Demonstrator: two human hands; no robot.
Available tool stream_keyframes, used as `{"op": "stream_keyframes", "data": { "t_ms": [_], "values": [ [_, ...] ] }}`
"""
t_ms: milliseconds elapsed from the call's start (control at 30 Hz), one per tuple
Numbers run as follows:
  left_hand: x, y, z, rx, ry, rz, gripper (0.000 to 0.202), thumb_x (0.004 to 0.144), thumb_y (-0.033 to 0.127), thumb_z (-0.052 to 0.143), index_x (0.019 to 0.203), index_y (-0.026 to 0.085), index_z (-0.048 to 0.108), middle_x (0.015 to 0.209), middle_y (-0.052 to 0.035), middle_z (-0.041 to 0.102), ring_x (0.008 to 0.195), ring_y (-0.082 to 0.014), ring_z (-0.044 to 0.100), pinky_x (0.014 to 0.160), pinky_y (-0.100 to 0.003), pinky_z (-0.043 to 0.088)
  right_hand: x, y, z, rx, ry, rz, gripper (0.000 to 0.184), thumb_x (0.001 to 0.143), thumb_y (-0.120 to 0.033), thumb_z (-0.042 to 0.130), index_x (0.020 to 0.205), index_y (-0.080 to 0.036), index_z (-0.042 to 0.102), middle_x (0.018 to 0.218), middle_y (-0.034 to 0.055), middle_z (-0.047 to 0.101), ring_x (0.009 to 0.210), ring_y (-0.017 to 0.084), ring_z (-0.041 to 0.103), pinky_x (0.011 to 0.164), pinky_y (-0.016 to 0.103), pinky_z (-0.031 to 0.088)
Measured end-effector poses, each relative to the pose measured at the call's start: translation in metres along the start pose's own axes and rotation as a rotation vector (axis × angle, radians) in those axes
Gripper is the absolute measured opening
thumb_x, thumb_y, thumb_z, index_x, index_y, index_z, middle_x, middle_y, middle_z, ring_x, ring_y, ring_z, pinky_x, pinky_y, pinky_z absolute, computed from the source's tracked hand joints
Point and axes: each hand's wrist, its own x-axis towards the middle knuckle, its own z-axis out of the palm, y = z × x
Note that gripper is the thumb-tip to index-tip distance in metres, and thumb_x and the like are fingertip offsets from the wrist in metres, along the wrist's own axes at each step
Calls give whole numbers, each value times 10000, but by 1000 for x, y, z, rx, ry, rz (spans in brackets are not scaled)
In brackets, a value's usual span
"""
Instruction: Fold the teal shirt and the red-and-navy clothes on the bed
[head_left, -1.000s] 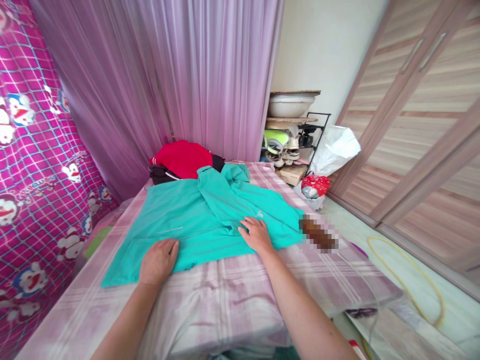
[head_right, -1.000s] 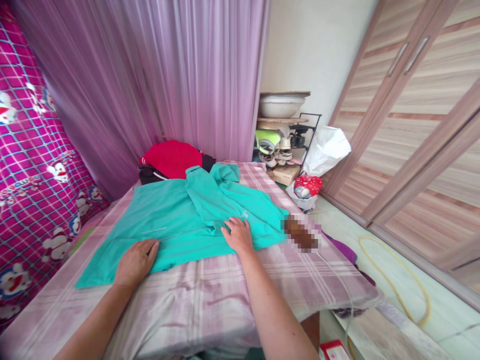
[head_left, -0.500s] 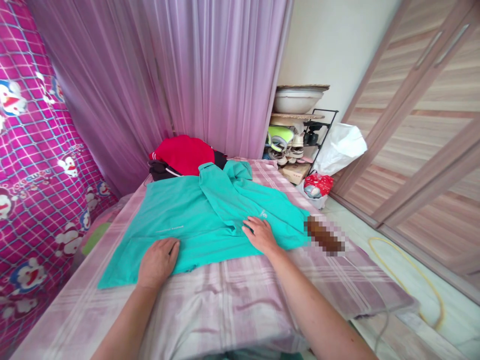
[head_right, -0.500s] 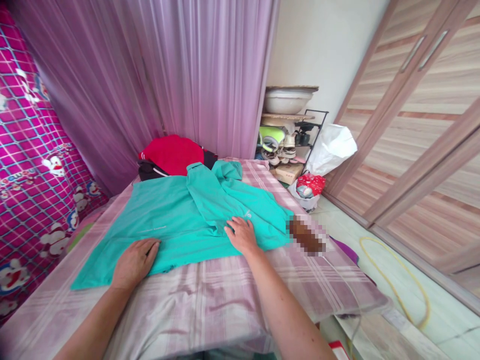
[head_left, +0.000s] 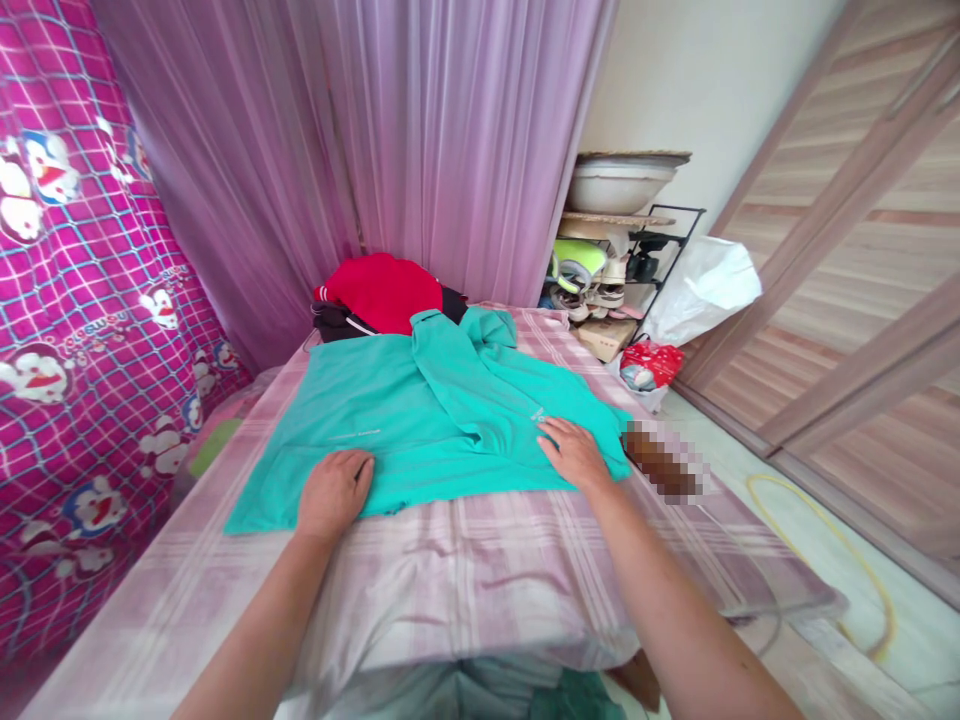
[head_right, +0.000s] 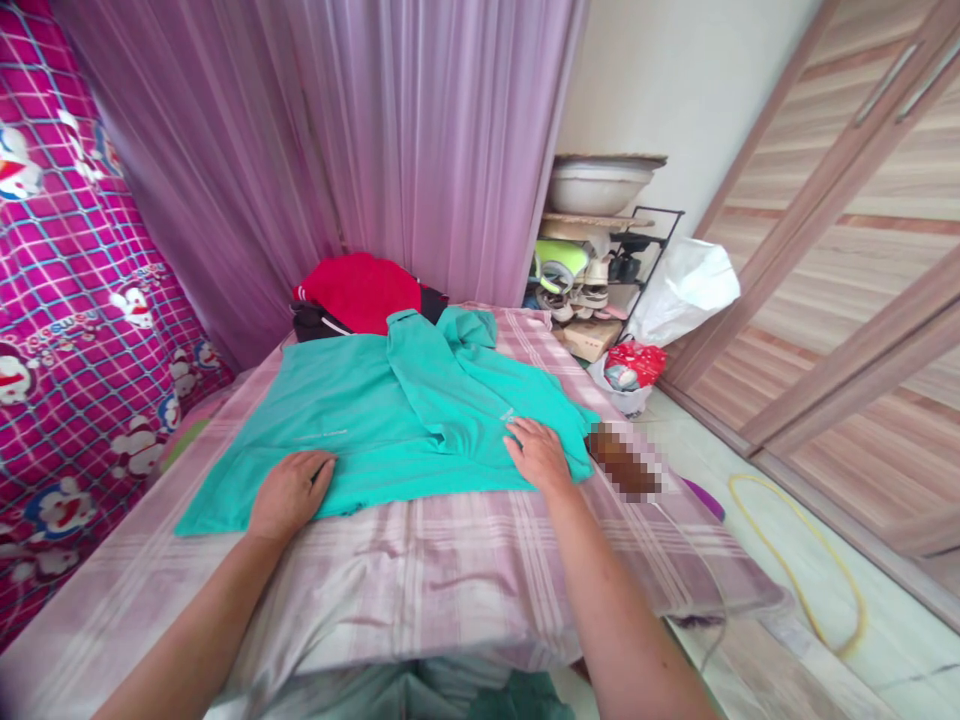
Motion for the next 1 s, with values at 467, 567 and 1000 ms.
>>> {"op": "stream_keyframes", "data": {
  "t_ms": [467, 567, 1000],
  "values": [
    [-14, 4, 6, -57, 21, -51, 464, 989, 422, 346, 1160, 208, 720, 1218, -81, 720, 1185, -248, 634, 1082, -442, 458, -2, -5, -19, -147, -116, 304, 415, 980, -390, 438, 1241, -156, 661, 1093, 161, 732, 979, 293, 686, 815, 374, 496],
    [-15, 1, 10, 8, 49, -93, 459, 980, 440, 377, 1187, 211, 716, 1299, -90, 676, 1257, -288, 587, 1094, -482, 444, 0, -1, -25, -132, -182, 298, 364, 977, -387, 462, 1206, -198, 674, 1067, 136, 747, 976, 286, 698, 781, 358, 493],
    [-11, 10, 4, 111, -29, -158, 440, 975, 401, 385, 1236, 223, 691, 1336, -81, 650, 1279, -288, 572, 1101, -475, 436, -3, -68, -34, -115, 91, 155, 484, 991, -382, 382, 1412, -197, 533, 1496, 142, 491, 1341, 288, 459, 1074, 458, 346]
  ]
}}
